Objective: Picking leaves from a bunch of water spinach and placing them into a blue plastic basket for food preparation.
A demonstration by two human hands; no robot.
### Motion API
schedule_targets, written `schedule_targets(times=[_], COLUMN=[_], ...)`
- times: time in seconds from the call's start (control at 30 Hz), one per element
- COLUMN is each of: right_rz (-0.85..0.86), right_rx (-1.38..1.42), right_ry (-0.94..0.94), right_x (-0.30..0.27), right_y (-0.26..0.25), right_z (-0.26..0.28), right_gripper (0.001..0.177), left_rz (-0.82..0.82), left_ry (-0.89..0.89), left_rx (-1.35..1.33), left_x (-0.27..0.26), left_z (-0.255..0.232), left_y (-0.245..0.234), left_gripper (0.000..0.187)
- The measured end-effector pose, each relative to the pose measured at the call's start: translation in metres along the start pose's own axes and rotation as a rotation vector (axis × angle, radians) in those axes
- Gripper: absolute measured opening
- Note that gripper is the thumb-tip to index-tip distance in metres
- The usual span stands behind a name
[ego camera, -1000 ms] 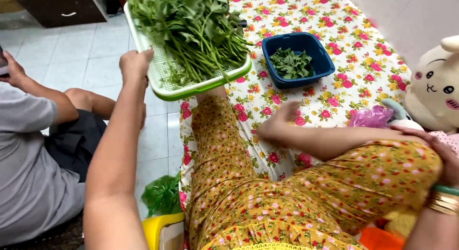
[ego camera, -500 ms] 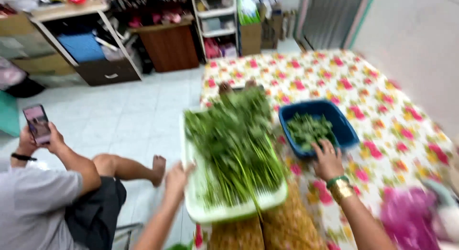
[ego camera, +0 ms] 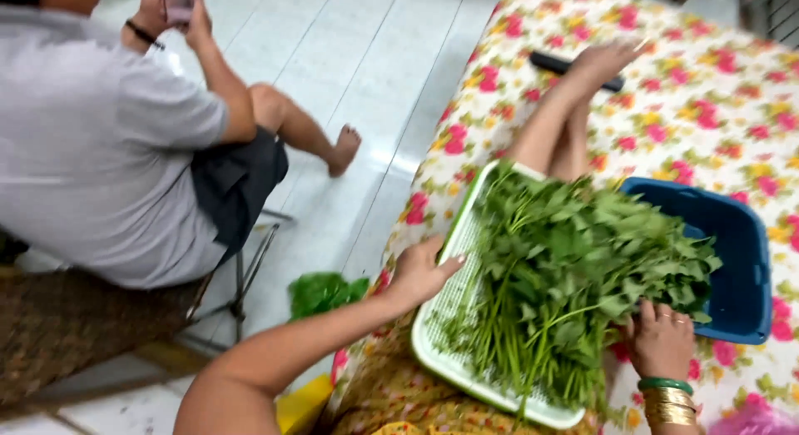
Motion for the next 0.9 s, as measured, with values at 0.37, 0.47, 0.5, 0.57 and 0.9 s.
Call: schedule_targets(times=[0.37, 0.47, 0.5, 0.57, 0.9], right_rz=[0.176, 0.129, 0.098, 0.025, -0.249], right_rx=[0.289, 0.261, 0.240, 0.295, 0.407], right_ry=[0.028, -0.022, -0.060, -0.070, -0.256], right_x=[-0.082, -0.103, -0.110, -0.125, -0.174], right_y=[0.037, 0.048, 0.052, 0.054, -0.035], right_z=[0.009, 0.011, 0.011, 0.005, 0.025], right_gripper=[0.045, 0.045, 0.050, 0.038, 0.024], left_rz=[0.035, 0.043, 0.049, 0.054, -0.039], left_ry=[-0.046, -0.078, -0.107, -0.105, 0.081], left_rx=[-0.042, -0.083, -0.137, -0.107, 0.300], left_x=[-0.017, -0.024, -0.027, -0.021, 0.039], left_z=[0.022, 0.025, 0.026, 0.043, 0.101], left_y=[0.022, 0.027, 0.029, 0.037, 0.042], left_gripper=[0.038, 0.030, 0.034, 0.030, 0.037])
Point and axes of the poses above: each hand's wrist, its own x-axis towards the middle knuckle, its own y-axis out of the palm, z = x × y, the point moved 7 cm from there along x, towards the middle knuckle, and after that the axes turned 14 degrees about z, right-handed, at the moved point
